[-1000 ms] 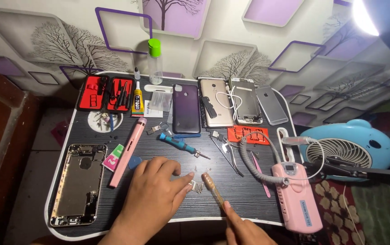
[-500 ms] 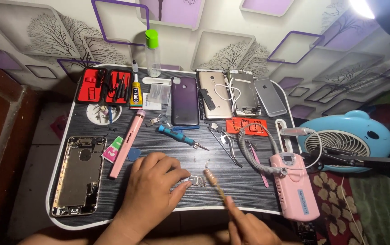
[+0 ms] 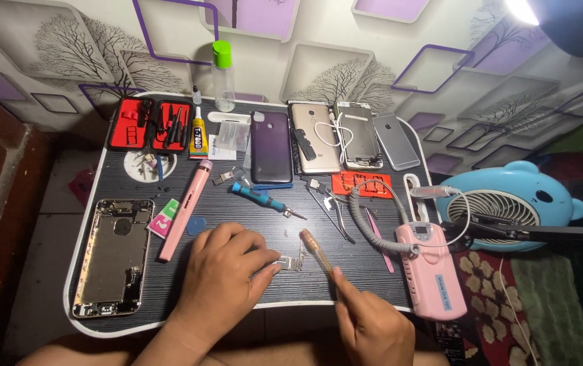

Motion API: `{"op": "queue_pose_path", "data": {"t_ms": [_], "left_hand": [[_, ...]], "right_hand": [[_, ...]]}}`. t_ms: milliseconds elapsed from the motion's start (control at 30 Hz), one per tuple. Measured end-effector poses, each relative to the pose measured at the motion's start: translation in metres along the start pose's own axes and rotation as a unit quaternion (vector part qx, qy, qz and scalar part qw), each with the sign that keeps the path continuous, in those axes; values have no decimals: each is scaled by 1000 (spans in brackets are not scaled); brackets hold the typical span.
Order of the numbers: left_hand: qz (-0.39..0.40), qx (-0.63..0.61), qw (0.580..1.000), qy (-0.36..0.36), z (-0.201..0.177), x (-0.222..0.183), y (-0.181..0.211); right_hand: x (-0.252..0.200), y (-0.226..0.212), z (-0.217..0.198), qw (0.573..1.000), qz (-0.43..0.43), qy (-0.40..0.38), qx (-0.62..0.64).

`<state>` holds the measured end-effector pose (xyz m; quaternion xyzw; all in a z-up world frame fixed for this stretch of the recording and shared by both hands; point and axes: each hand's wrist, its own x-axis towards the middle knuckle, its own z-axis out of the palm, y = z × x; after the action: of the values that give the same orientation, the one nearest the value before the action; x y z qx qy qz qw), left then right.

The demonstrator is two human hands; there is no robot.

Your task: The person is repairing a small electronic circuit board, using a rotary tool to grind a component, cleaning it with a brush, and inspecting parts.

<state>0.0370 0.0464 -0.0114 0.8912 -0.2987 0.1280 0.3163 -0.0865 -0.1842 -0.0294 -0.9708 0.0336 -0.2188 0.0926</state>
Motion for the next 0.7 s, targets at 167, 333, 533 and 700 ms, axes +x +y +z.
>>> {"op": "queue_pose_path", "data": {"t_ms": [167,333,533,700], "left_hand": [[-14,18,1000,19,-3,0,6],[-12,45,998,40,0,-4,12],[-18,-87,996,19,-7,-7,12],[67,-34,997,-28,-8,9,-12]], "right_hand": [[-17,-14,-2,998,-46,29,-34],[-33,-4,6,999,-21,18,20],[-15,-18,-6,997,29,69,35],[-15,-8,-3,998,-26,62,6]]}}
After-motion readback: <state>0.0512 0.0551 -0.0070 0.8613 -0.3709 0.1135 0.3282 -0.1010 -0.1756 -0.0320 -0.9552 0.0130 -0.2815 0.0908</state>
